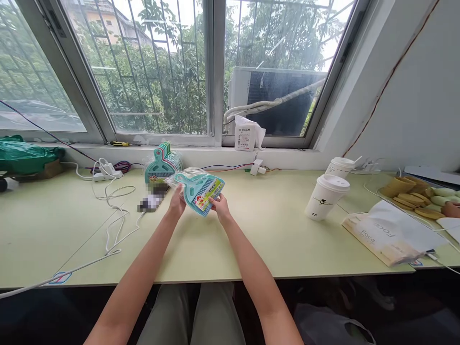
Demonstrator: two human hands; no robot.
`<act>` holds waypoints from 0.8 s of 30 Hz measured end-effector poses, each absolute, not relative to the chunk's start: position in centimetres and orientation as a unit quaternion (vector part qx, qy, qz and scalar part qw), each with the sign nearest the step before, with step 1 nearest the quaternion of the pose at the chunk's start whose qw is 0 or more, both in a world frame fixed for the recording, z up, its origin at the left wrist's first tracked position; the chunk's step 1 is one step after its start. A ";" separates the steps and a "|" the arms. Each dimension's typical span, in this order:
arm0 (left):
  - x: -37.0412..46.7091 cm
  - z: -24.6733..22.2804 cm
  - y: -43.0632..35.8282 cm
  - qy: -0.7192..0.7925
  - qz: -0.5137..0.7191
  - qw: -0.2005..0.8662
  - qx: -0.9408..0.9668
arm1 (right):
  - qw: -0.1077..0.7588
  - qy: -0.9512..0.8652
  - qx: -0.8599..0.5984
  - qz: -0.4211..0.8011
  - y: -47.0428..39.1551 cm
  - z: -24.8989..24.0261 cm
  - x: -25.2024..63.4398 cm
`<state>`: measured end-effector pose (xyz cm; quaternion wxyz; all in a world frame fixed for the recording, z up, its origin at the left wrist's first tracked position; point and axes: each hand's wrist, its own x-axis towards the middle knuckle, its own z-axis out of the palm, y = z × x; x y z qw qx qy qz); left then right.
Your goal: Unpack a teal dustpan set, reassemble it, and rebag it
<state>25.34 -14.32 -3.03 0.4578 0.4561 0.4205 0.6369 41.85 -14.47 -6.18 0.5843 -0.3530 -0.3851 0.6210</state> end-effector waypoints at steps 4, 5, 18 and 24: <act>26.6 -4.1 -14.1 0.359 0.618 0.562 0.417 | 0.649 -0.315 -0.363 0.590 -14.3 -6.4 41.6; 26.9 -4.2 -14.2 0.353 0.610 0.575 0.416 | 0.657 -0.308 -0.363 0.584 -14.3 -6.4 41.6; 28.4 -4.6 -15.0 0.318 0.567 0.635 0.418 | 0.687 -0.374 -0.368 0.503 -15.2 -5.1 41.5; 28.5 -4.6 -15.2 0.299 0.606 0.629 0.384 | 0.665 -0.388 -0.358 0.529 -15.4 -4.2 41.6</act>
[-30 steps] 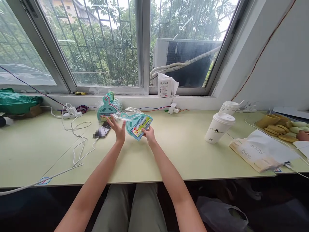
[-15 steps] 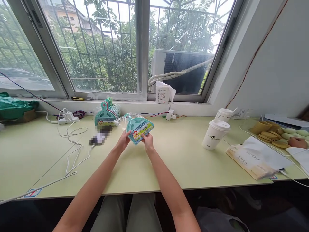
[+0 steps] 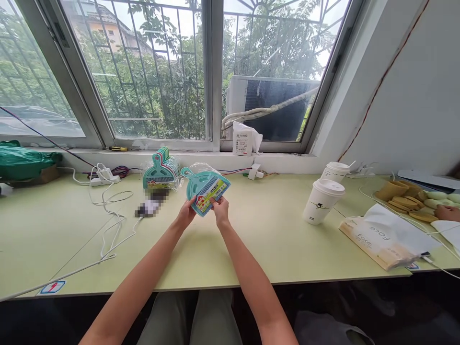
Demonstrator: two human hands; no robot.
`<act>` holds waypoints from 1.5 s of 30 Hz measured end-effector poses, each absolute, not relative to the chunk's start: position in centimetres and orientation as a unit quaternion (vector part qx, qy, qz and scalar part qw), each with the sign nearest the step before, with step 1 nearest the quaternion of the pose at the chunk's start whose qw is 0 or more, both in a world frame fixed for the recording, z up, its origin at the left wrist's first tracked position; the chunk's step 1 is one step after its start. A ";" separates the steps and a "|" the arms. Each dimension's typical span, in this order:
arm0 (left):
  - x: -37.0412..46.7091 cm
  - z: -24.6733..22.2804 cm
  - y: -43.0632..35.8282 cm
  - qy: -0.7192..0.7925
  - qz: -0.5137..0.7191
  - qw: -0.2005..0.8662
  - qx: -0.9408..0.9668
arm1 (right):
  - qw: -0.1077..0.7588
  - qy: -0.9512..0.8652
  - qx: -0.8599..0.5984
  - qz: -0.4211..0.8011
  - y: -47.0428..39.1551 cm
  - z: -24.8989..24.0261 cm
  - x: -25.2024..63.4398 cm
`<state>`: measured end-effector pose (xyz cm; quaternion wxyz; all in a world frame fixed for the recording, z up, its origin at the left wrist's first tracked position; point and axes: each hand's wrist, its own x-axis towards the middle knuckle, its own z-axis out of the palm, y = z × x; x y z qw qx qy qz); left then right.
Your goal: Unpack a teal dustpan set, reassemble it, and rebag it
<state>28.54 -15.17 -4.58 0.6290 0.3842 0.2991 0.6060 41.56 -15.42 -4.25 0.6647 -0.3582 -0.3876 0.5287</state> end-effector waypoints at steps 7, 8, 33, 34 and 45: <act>30.6 -4.5 -15.9 0.260 0.568 0.660 0.417 | 0.702 -0.363 -0.346 0.506 -15.3 -3.4 42.4; 30.5 -4.3 -16.0 0.262 0.584 0.644 0.420 | 0.694 -0.367 -0.342 0.516 -15.3 -3.4 42.3; 31.0 -4.8 -16.4 0.433 0.653 0.292 0.549 | 0.669 -0.298 -0.313 0.605 -14.7 -3.6 42.6; 31.1 -4.8 -16.5 0.439 0.646 0.292 0.552 | 0.675 -0.287 -0.315 0.602 -14.6 -3.6 42.7; 31.7 -4.8 -17.6 0.436 0.608 0.278 0.603 | 0.710 -0.221 -0.335 0.579 -13.6 -4.0 44.5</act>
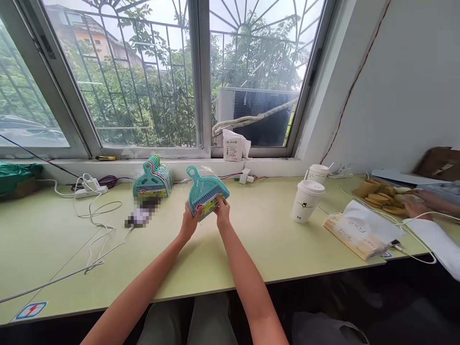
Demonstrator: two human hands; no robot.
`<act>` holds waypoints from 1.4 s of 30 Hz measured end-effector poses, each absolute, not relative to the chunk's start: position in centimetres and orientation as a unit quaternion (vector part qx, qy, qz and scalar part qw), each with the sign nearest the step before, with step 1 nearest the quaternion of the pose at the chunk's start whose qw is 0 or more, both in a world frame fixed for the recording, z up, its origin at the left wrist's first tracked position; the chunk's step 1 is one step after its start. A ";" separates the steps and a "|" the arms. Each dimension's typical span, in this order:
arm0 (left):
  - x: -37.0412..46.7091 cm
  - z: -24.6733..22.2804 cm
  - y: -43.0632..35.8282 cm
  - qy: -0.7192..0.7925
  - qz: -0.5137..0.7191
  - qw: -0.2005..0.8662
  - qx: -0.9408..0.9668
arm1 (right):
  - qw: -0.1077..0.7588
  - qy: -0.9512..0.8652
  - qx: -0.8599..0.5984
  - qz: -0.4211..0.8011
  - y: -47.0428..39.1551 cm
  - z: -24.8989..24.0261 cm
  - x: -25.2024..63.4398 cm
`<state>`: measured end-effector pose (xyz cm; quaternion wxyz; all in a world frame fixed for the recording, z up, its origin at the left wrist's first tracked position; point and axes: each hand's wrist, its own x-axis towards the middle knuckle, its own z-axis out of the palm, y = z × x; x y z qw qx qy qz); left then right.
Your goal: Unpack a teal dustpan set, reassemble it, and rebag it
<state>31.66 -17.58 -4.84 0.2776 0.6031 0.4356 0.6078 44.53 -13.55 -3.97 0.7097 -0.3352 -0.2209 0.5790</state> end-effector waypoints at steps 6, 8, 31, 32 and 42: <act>31.7 -5.0 -17.9 0.420 0.592 0.277 0.629 | 0.691 -0.213 -0.342 0.600 -12.7 -4.5 45.2; 31.7 -5.2 -17.8 0.419 0.585 0.277 0.637 | 0.687 -0.206 -0.341 0.608 -12.5 -4.7 45.3; 31.3 -4.7 -17.5 0.365 0.662 0.309 0.577 | 0.636 -0.346 -0.284 0.628 -13.3 -4.0 45.6; 31.5 -4.8 -17.5 0.342 0.656 0.353 0.572 | 0.650 -0.329 -0.300 0.616 -13.3 -3.9 45.5; 30.1 -4.3 -15.8 0.291 0.617 0.566 0.462 | 0.700 -0.314 -0.310 0.561 -14.0 -3.3 45.0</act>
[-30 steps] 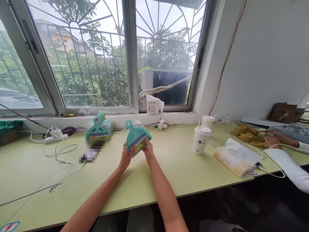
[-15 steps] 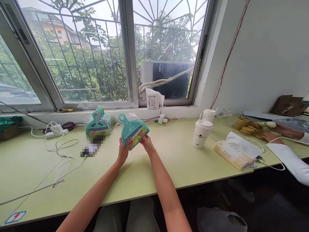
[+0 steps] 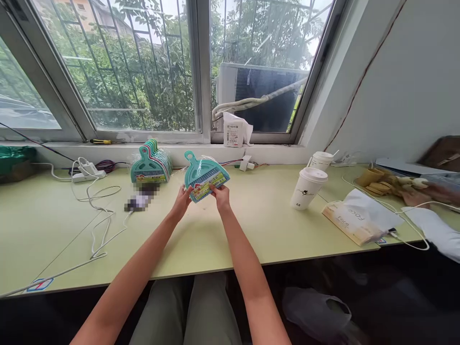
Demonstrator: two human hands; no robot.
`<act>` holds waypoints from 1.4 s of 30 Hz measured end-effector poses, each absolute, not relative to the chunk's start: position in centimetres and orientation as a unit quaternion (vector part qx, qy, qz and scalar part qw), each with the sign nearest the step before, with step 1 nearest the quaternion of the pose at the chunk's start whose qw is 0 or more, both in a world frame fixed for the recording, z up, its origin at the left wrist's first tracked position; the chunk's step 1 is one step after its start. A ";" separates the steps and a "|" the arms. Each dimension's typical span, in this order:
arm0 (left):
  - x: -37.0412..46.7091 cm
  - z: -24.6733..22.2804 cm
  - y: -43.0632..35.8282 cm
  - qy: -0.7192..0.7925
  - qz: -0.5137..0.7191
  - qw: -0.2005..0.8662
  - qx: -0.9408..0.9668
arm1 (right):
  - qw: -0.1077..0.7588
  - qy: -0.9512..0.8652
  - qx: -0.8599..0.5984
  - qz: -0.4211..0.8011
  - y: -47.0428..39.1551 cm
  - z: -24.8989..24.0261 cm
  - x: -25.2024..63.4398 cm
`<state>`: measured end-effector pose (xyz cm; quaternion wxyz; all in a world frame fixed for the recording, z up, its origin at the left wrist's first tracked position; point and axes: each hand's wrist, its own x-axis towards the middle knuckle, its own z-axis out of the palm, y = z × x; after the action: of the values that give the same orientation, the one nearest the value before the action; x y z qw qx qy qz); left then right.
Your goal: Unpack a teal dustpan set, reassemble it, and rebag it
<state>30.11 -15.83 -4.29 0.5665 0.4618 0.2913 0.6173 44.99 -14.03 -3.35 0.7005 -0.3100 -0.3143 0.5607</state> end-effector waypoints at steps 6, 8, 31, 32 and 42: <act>30.2 -5.3 -15.8 0.311 0.591 0.585 0.460 | 0.727 -0.298 -0.360 0.503 -14.0 -4.6 43.5; 30.3 -5.5 -15.6 0.318 0.590 0.589 0.452 | 0.737 -0.294 -0.352 0.497 -14.1 -4.8 43.0; 24.1 -4.5 -13.8 0.377 0.681 0.531 0.335 | 0.241 -0.803 -0.525 -0.147 -14.4 -5.4 45.6; 23.9 -4.5 -13.8 0.377 0.684 0.532 0.327 | 0.255 -0.765 -0.575 -0.137 -14.1 -5.6 46.4; 24.0 -5.1 -13.3 0.386 0.641 0.578 0.326 | 0.303 -0.838 -0.436 -0.126 -14.8 -4.9 46.5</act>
<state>23.98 -13.27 -5.14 0.5782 0.3259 0.3860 0.6407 46.52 -14.82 -4.86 0.3026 -0.4363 -0.8380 -0.1258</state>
